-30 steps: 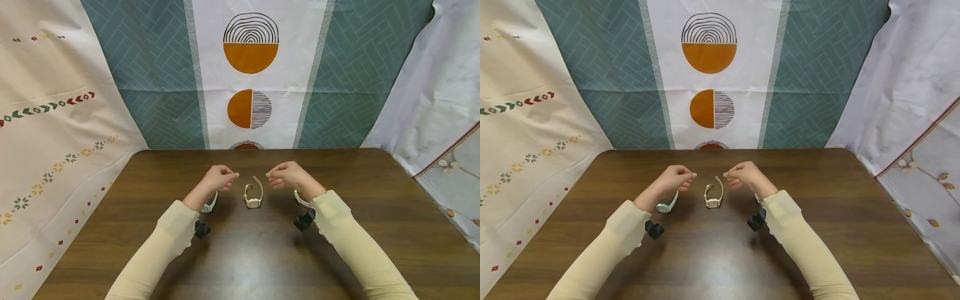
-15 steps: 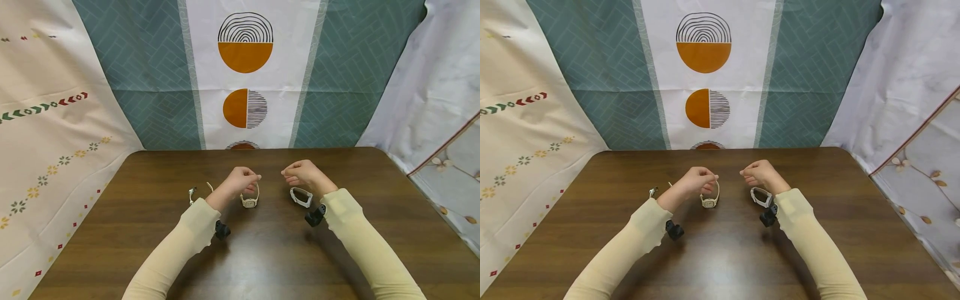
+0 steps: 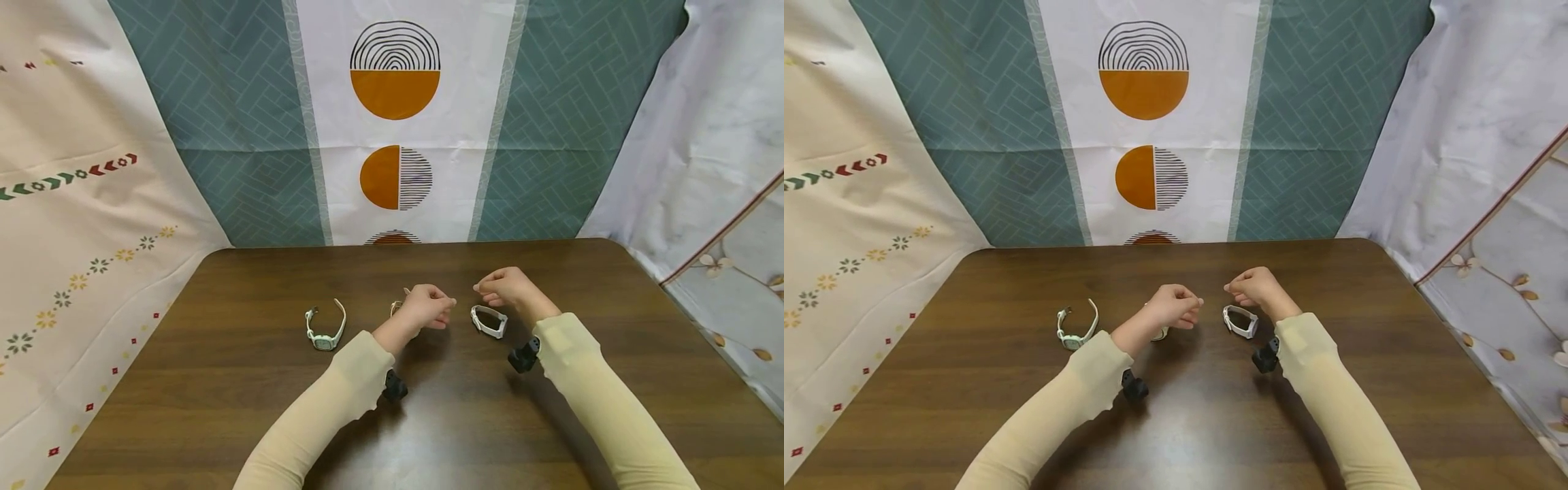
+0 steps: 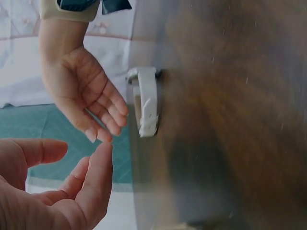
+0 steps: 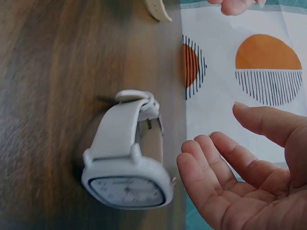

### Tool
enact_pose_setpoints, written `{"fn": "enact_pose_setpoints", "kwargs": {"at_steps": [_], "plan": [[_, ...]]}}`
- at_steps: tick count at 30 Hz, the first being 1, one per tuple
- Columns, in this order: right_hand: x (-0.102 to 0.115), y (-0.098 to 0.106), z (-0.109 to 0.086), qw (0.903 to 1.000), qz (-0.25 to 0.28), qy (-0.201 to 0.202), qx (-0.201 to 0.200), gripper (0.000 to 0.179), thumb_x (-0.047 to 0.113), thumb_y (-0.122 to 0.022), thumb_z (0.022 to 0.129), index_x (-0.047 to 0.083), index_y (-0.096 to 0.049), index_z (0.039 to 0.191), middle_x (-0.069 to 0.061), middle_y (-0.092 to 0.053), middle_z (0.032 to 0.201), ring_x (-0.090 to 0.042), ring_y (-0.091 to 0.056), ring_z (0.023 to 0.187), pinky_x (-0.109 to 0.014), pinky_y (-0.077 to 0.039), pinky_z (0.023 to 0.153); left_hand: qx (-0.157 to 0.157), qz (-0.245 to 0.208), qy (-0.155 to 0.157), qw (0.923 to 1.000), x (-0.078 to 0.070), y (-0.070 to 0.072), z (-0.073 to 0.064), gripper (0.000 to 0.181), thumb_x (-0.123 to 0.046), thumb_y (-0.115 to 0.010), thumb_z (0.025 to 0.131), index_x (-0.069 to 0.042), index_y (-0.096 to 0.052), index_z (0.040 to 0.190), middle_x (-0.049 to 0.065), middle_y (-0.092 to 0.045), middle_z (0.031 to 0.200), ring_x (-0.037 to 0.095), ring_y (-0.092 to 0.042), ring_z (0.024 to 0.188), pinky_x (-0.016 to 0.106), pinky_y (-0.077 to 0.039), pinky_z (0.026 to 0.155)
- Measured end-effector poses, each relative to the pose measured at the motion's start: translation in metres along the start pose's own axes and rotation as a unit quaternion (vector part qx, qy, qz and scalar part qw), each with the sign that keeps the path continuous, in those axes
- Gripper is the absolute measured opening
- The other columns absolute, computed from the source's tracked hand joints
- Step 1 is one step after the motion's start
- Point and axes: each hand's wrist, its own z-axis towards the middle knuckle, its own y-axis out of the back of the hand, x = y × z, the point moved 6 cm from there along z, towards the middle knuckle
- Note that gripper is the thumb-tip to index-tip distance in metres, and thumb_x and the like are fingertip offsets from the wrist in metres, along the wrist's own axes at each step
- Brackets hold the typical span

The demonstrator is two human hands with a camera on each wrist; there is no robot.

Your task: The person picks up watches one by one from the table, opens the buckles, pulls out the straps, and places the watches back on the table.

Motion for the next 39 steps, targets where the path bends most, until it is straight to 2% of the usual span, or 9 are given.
{"fn": "enact_pose_setpoints", "kwargs": {"at_steps": [6,11,17,23,27,29,31,34,39], "plan": [[-0.01,0.002,0.003,1.0,-0.007,-0.005,-0.001,0.039,0.016,-0.064,0.09,-0.012,-0.057,0.116,-0.014,-0.065,0.104,-0.018,-0.064,0.089,-0.026,-0.056,0.074,-0.007,-0.03,0.015,0.9994,0.013,-0.015,0.007,0.012,-0.008,-0.061,0.091,0.003,-0.058,0.093,0.007,-0.056,0.077,0.016,-0.058,0.063,0.028,-0.057,0.061],[-0.021,0.001,0.003,0.9999,-0.016,-0.007,0.002,0.038,0.014,-0.064,0.089,-0.013,-0.058,0.115,-0.005,-0.063,0.093,-0.012,-0.061,0.081,-0.022,-0.055,0.069,-0.003,-0.053,0.03,0.9982,0.027,-0.027,0.013,0.011,-0.007,-0.058,0.092,0.004,-0.058,0.095,0.013,-0.06,0.085,0.015,-0.057,0.062,0.028,-0.057,0.061],[-0.028,-0.003,0.004,0.9997,-0.022,-0.004,0.008,0.037,0.012,-0.066,0.088,-0.014,-0.06,0.113,-0.003,-0.064,0.088,-0.01,-0.059,0.075,-0.021,-0.052,0.065,0.0,-0.067,0.041,0.9969,0.037,-0.037,0.018,0.014,-0.004,-0.053,0.093,0.005,-0.059,0.101,0.02,-0.063,0.095,0.02,-0.061,0.07,0.032,-0.058,0.067],[-0.026,-0.008,0.004,0.9993,-0.035,0.002,0.01,0.037,0.007,-0.066,0.085,-0.015,-0.059,0.114,-0.002,-0.064,0.084,-0.008,-0.056,0.069,-0.021,-0.05,0.062,0.003,-0.076,0.052,0.9957,0.038,-0.048,0.021,0.016,-0.003,-0.049,0.094,0.005,-0.058,0.104,0.015,-0.061,0.091,0.02,-0.061,0.072,0.035,-0.058,0.072],[-0.027,-0.008,0.006,0.997,-0.077,0.005,-0.003,0.035,0.008,-0.069,0.081,-0.011,-0.063,0.11,-0.013,-0.065,0.095,-0.015,-0.053,0.076,-0.024,-0.046,0.064,0.003,-0.083,0.053,0.9952,0.037,-0.052,0.02,0.018,-0.003,-0.047,0.095,0.006,-0.059,0.105,0.012,-0.06,0.089,0.017,-0.058,0.071,0.035,-0.058,0.072],[-0.027,-0.008,0.006,0.9963,-0.086,0.009,-0.008,0.033,0.007,-0.07,0.08,-0.011,-0.065,0.108,-0.013,-0.065,0.096,-0.015,-0.052,0.075,-0.024,-0.046,0.063,0.002,-0.088,0.053,0.9947,0.037,-0.052,0.021,0.019,-0.004,-0.047,0.095,0.006,-0.06,0.105,0.01,-0.059,0.087,0.015,-0.057,0.07,0.034,-0.058,0.072],[-0.029,-0.008,0.007,0.9967,-0.081,0.009,-0.006,0.032,0.006,-0.07,0.08,-0.011,-0.065,0.107,-0.009,-0.066,0.085,-0.013,-0.051,0.07,-0.023,-0.045,0.06,0.001,-0.089,0.057,0.9944,0.037,-0.053,0.022,0.019,-0.004,-0.047,0.096,0.005,-0.06,0.106,0.009,-0.059,0.086,0.015,-0.057,0.07,0.033,-0.058,0.072],[-0.03,-0.009,0.007,0.9978,-0.065,0.009,-0.003,0.029,0.003,-0.069,0.08,-0.013,-0.065,0.104,0.003,-0.057,0.068,-0.007,-0.047,0.059,-0.021,-0.042,0.054,-0.003,-0.087,0.058,0.9946,0.038,-0.053,0.024,0.02,-0.002,-0.045,0.096,0.006,-0.06,0.107,0.009,-0.061,0.088,0.015,-0.06,0.072,0.031,-0.058,0.072],[-0.034,-0.008,0.006,0.9991,-0.042,0.003,0.005,0.028,0.002,-0.066,0.082,-0.015,-0.063,0.104,0.005,-0.056,0.065,-0.005,-0.051,0.059,-0.02,-0.048,0.056,-0.012,-0.081,0.052,0.9953,0.038,-0.052,0.026,0.026,0.0,-0.041,0.096,0.006,-0.061,0.111,0.011,-0.063,0.093,0.014,-0.06,0.074,0.027,-0.056,0.071]]}}
